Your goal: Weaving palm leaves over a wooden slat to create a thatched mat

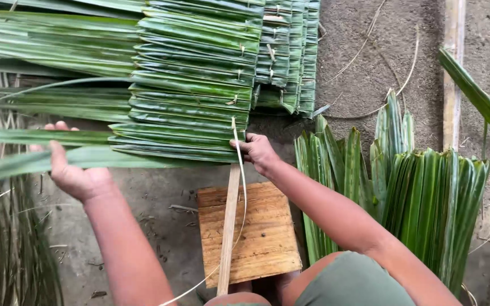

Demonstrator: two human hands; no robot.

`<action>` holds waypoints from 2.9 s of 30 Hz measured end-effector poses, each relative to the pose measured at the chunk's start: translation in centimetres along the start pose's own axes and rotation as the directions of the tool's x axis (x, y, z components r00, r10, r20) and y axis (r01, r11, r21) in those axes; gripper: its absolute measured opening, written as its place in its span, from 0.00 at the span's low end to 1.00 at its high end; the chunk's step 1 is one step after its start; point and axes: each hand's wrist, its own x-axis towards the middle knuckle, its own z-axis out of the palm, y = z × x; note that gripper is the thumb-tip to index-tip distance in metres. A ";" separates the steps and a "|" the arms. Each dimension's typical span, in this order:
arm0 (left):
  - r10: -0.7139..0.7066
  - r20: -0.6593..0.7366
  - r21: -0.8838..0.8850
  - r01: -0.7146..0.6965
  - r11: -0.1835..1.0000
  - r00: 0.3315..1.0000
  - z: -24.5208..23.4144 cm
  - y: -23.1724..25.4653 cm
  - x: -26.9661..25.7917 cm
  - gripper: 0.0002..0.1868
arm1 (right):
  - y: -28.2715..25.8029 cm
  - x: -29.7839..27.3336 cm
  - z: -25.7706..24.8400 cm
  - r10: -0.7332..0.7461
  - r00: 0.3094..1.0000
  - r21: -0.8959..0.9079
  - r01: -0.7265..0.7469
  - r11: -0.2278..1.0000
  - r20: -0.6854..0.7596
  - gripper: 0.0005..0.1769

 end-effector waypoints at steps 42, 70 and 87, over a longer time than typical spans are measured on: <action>-0.195 -0.622 0.274 0.444 0.853 0.758 0.6 -19.6 -16.6 0.37 | 3.7 0.1 0.0 -0.359 0.917 -0.090 0.348 0.933 -0.172 0.13; -0.232 -0.490 0.325 0.423 0.846 0.840 -3.1 -21.5 -15.6 0.24 | 5.0 3.2 -1.1 0.112 0.987 0.617 -0.158 0.771 0.114 0.17; -0.222 -0.487 0.341 0.418 0.842 0.845 -0.9 -21.0 -15.4 0.26 | 4.9 1.6 -0.4 -0.204 0.940 0.183 0.259 0.948 -0.273 0.15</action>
